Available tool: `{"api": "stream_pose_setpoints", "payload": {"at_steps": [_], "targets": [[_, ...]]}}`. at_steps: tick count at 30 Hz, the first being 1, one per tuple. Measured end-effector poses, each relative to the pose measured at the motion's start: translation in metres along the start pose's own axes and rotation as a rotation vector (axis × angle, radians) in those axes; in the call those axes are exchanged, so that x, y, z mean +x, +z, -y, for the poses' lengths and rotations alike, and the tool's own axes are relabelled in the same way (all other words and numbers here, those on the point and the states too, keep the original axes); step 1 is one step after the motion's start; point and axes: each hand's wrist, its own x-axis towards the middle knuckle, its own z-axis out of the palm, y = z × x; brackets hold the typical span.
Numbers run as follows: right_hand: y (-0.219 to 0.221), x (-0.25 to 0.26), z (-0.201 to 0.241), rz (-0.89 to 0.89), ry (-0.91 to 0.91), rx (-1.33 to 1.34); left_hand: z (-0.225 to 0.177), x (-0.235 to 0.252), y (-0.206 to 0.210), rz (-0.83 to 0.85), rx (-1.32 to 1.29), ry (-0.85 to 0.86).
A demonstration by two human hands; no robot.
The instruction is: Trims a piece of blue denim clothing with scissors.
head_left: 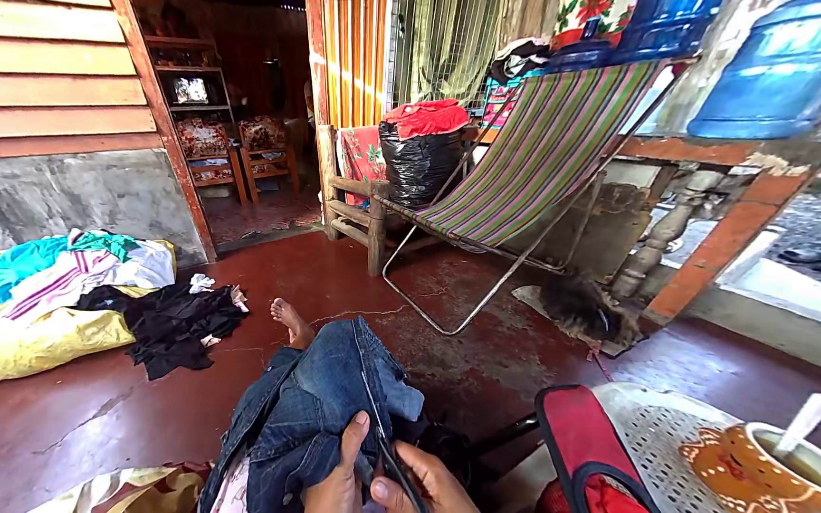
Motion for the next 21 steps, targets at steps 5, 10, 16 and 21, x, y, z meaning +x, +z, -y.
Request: {"api": "stream_pose_setpoints", "payload": {"at_steps": [5, 10, 16, 21], "targets": [[0.001, -0.001, -0.001, 0.006, 0.040, 0.125, 0.001, 0.009, -0.012, 0.214, 0.010, -0.103], [0.004, -0.004, 0.002, -0.060, 0.079, 0.157, 0.004, 0.014, -0.020, 0.401, -0.009, -0.141], [0.008, -0.005, 0.006, -0.133, 0.072, 0.142, 0.009, 0.015, -0.021, 0.382, -0.006, -0.125], [0.009, -0.003, 0.005, -0.149, 0.092, 0.177, 0.013, 0.018, -0.026, 0.432, 0.033, -0.108]]}}
